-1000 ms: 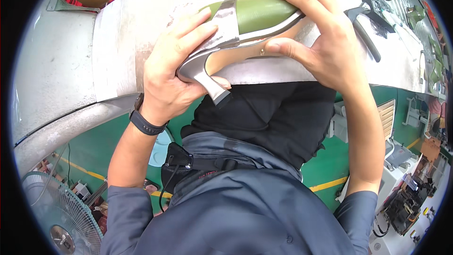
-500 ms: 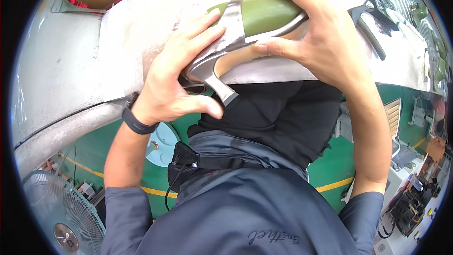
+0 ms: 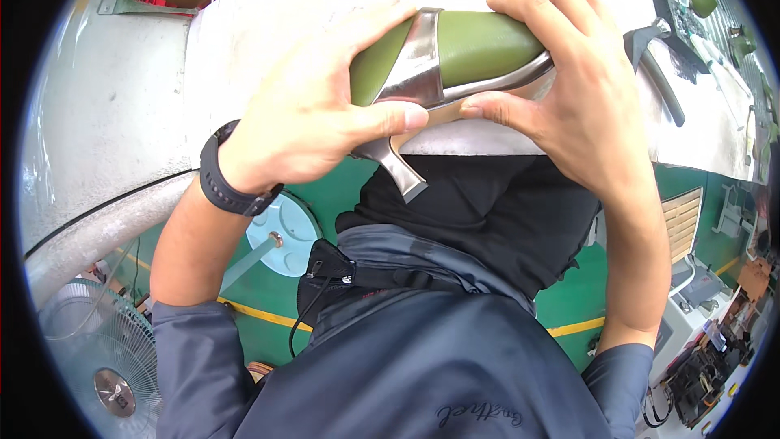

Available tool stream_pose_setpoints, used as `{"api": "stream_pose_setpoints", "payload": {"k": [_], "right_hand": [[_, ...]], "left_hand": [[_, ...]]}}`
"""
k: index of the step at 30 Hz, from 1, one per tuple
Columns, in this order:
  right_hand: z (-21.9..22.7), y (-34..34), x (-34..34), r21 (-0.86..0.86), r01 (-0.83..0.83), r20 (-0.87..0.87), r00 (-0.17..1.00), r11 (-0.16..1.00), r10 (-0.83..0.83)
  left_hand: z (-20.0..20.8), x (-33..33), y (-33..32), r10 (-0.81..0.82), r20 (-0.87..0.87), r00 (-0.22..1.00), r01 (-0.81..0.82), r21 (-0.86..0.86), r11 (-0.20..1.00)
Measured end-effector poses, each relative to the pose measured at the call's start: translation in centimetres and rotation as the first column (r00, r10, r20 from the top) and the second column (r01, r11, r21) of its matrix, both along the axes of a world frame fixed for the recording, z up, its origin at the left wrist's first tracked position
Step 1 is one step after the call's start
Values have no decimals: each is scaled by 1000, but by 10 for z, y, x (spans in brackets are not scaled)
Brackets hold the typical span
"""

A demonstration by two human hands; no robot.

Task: The person assembles high-heeled shoes by taking shoe lasts and soles from a conveyor belt, pressing each sole onto a shoe last by hand, hammering around the seams with a hammer, and placing the shoes onto the conveyor belt.

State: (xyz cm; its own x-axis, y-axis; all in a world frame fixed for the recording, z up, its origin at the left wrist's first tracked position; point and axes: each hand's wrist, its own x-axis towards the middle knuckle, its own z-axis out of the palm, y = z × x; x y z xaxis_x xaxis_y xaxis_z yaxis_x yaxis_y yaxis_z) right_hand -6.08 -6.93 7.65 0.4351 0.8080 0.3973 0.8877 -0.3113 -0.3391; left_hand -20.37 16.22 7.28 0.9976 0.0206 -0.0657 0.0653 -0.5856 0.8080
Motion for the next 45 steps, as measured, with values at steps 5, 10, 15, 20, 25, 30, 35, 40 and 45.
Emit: {"api": "stream_pose_setpoints", "payload": {"k": [5,10,15,20,25,30,35,40,45], "right_hand": [[-13,0,2,82,-14,32,999,997,12],[0,0,10,-23,-7,122,993,1000,9],[10,-2,15,53,-49,19,999,997,48],[-38,-63,70,418,337,-55,936,844,-346],[-71,-98,61,275,495,-15,859,824,-512],[-55,-109,54,41,486,154,860,873,-486],[-27,-96,12,102,467,-248,867,878,-432],[-22,-72,-23,567,579,-790,582,585,190],[-41,-50,-20,531,668,-846,381,522,373]], "left_hand": [[1,7,-13,22,45,999,-19,-54,998],[-2,10,-25,102,53,993,-102,-10,995],[-5,8,-35,57,172,983,-87,172,981],[-9,-7,-55,134,188,973,-187,306,933],[2,26,-59,-42,197,980,-46,423,905],[5,76,-67,-245,274,930,138,359,923],[4,76,-66,-240,246,939,146,347,927],[4,83,-69,-252,253,934,165,321,933],[13,84,-69,-227,121,966,186,285,940]]}}
